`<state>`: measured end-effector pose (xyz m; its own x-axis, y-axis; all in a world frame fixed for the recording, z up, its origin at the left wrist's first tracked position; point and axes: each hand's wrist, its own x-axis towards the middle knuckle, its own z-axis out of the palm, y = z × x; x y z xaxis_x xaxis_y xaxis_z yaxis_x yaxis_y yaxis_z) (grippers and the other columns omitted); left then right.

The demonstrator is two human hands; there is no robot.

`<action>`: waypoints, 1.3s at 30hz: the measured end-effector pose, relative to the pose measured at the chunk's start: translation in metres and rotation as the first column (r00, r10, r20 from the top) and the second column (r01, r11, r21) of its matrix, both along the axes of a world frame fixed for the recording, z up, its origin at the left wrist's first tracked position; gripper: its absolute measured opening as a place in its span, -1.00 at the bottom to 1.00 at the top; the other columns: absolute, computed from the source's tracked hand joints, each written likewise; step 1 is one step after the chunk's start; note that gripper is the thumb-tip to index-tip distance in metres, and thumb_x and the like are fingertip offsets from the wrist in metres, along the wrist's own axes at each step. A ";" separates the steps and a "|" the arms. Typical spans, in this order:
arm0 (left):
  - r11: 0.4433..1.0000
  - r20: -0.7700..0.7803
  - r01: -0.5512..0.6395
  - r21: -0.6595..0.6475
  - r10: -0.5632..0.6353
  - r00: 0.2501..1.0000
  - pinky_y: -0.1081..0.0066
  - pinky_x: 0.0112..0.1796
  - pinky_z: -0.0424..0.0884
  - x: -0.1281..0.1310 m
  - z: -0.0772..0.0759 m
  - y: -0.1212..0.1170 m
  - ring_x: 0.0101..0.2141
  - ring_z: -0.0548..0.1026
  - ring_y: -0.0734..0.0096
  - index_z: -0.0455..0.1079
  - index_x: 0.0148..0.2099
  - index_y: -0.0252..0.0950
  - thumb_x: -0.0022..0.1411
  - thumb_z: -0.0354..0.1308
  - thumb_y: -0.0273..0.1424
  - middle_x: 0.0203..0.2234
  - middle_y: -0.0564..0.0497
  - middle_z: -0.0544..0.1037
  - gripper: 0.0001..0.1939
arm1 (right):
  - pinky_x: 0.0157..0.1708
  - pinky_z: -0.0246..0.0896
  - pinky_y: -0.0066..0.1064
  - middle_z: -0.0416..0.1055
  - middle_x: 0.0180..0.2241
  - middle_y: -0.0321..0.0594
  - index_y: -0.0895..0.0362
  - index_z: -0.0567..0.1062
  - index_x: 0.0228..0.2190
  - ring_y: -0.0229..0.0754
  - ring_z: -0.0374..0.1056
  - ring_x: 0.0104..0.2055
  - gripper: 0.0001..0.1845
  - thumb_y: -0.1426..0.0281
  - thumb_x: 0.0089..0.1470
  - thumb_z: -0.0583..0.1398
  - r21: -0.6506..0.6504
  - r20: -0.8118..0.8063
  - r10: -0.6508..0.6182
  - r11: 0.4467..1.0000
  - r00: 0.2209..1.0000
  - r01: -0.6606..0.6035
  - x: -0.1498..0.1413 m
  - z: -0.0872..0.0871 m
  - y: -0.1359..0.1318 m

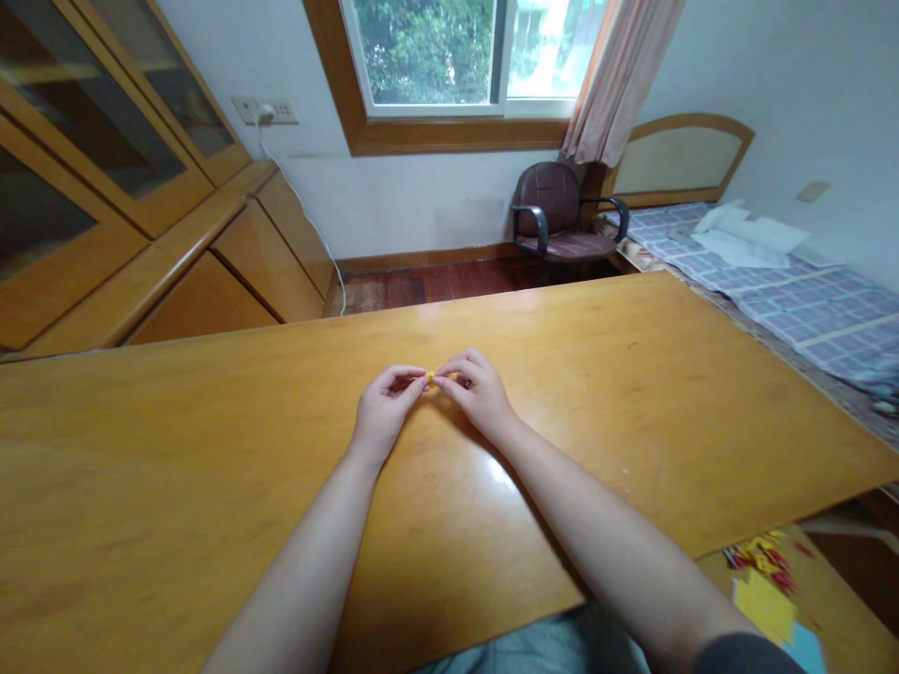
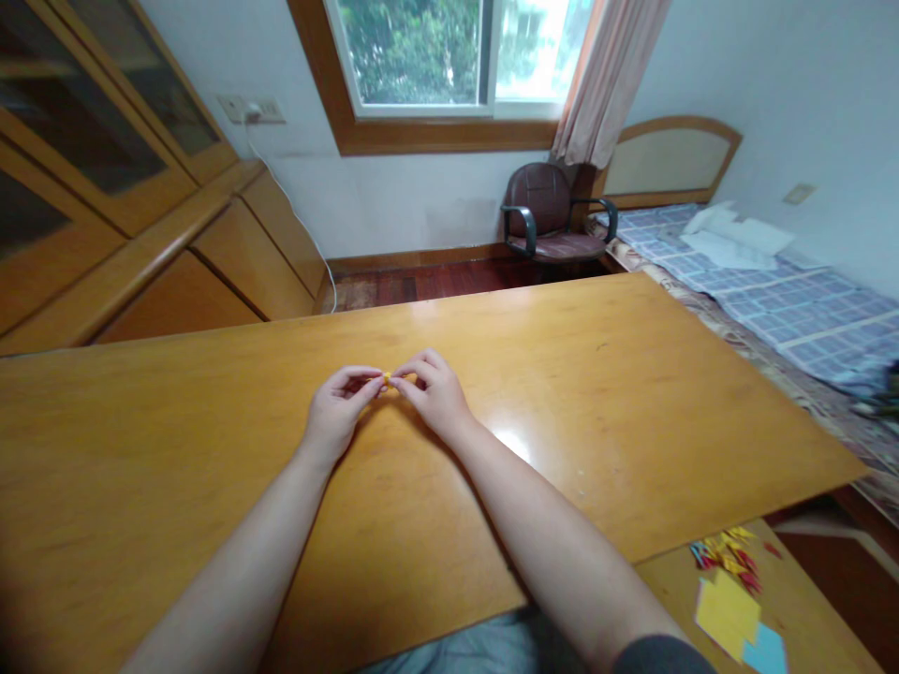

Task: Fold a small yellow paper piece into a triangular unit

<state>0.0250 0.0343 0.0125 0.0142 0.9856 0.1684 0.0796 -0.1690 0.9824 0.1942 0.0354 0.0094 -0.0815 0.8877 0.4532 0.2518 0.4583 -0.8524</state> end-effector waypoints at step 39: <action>0.998 -0.054 -0.039 0.041 0.041 0.998 0.36 -0.19 0.46 0.000 -0.001 0.001 -0.28 0.56 0.31 0.56 -0.26 -0.28 0.07 0.36 -0.23 -0.34 -0.04 0.63 -0.75 | -0.39 0.22 -0.44 0.46 -0.32 -0.25 0.11 0.60 -0.29 -0.30 0.27 -0.42 -0.88 0.36 0.08 0.31 -0.056 -0.071 0.020 0.998 0.997 -0.025 -0.002 -0.001 0.003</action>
<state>0.0246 0.0349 0.0119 -0.0147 0.9781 0.2077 0.1403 -0.2037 0.9689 0.1921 0.0388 0.0083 -0.0714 0.9106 0.4071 0.1804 0.4132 -0.8926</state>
